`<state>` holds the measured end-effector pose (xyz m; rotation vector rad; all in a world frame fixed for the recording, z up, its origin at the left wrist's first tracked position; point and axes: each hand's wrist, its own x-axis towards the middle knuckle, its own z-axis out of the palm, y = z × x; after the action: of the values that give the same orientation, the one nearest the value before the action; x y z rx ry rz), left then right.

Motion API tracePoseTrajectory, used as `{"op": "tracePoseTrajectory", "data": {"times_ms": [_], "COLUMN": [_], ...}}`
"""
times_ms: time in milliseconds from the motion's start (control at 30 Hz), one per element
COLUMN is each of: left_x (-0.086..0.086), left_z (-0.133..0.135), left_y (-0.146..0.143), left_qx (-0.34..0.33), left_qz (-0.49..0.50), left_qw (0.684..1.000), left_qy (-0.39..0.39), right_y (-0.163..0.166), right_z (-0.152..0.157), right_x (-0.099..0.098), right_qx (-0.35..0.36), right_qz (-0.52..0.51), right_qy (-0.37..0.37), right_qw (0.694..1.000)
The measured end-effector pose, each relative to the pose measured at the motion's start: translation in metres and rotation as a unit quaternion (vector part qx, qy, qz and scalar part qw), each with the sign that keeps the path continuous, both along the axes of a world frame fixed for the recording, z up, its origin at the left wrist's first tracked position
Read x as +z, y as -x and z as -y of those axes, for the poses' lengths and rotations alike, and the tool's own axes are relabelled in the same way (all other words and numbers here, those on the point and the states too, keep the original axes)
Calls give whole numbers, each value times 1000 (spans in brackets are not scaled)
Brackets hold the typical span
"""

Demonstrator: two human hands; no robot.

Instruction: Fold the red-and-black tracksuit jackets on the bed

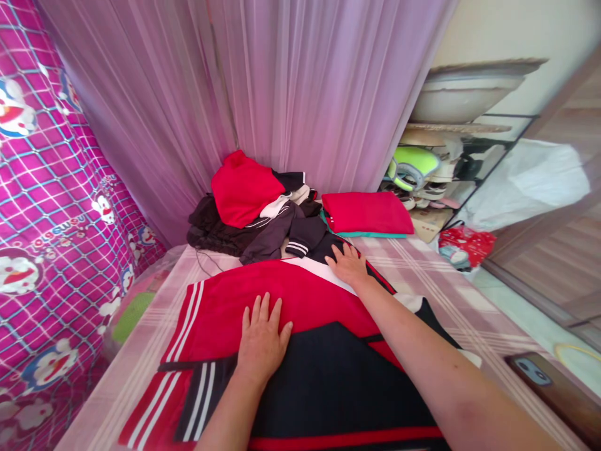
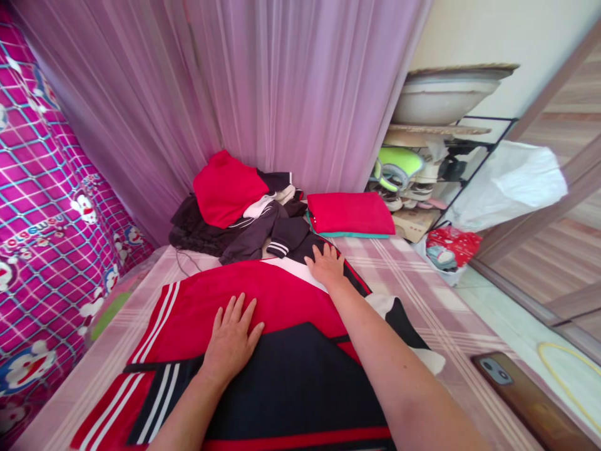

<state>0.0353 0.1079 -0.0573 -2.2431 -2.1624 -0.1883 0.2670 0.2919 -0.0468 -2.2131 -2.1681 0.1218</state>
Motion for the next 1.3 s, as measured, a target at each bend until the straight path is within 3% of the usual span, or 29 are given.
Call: {"op": "tracePoseTrajectory", "data": {"times_ms": [267, 433, 533, 667, 767, 900, 1000, 1133, 1300], "left_x": [0, 3, 3, 2, 2, 2, 2, 4, 5], "left_z": [0, 0, 0, 0, -1, -1, 0, 0, 0], "left_y": [0, 0, -1, -1, 0, 0, 0, -1, -1], "left_qx": [3, 5, 6, 2, 3, 2, 1, 1, 4], "left_qz": [0, 1, -1, -1, 0, 7, 12, 13, 12], "left_qw": [1000, 1000, 1000, 1000, 1000, 1000, 1000, 1000, 1000], "left_qy": [5, 19, 16, 15, 16, 13, 12, 15, 26], "right_y": [-22, -7, 9, 22, 23, 23, 31, 43, 34], "right_z": [2, 12, 29, 46, 47, 42, 41, 48, 49], "right_x": [-10, -1, -1, -11, -14, -4, 5, 0, -27], "right_qx": [-19, -35, -10, 32, 19, -11, -17, 4, -51], "right_qz": [-19, -22, -39, -42, -47, -113, -223, -361, -478], "right_qy": [22, -9, -47, -20, -1, -21, -104, -233, -260], "right_qw": [999, 999, 998, 998, 999, 993, 969, 903, 837]}}
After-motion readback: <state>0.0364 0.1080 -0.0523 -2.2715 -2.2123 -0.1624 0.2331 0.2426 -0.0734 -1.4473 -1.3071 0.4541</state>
